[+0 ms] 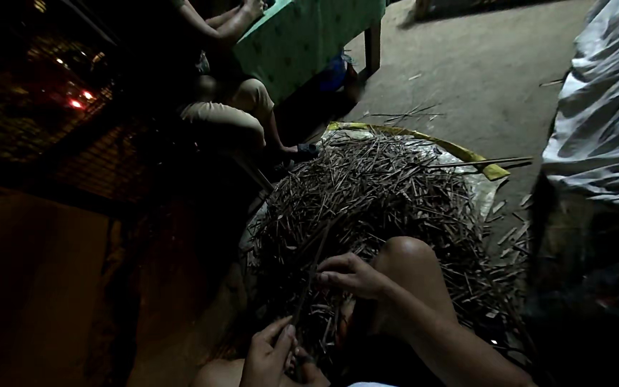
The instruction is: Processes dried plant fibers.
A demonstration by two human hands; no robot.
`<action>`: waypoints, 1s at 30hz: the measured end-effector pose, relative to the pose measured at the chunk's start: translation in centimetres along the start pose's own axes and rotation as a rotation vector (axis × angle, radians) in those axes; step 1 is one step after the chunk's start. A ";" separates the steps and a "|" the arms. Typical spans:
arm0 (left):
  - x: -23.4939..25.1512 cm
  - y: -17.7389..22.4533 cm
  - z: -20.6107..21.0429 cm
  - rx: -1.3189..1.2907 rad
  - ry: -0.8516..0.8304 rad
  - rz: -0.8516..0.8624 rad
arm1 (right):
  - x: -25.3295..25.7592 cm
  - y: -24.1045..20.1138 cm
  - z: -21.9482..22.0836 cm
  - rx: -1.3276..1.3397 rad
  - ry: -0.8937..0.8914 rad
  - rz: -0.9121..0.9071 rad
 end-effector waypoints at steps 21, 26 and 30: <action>-0.6 -0.6 0.0 -0.127 -0.071 0.000 | 0.1 -0.3 0.3 0.176 0.084 -0.076; -0.7 -1.0 0.2 -0.170 -0.130 -0.018 | -0.2 -0.4 -0.1 0.191 0.030 -0.048; -0.8 -1.2 0.3 -0.179 -0.135 -0.021 | -0.1 0.0 0.6 0.119 -0.041 0.002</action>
Point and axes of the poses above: each hand's wrist, its own x-axis towards the middle knuckle, its own z-axis out of the palm, y = z × x, the point moved 7 cm from there along x, towards the middle knuckle, and after that the axes turned 14 degrees about -y, right-handed, at the moved point
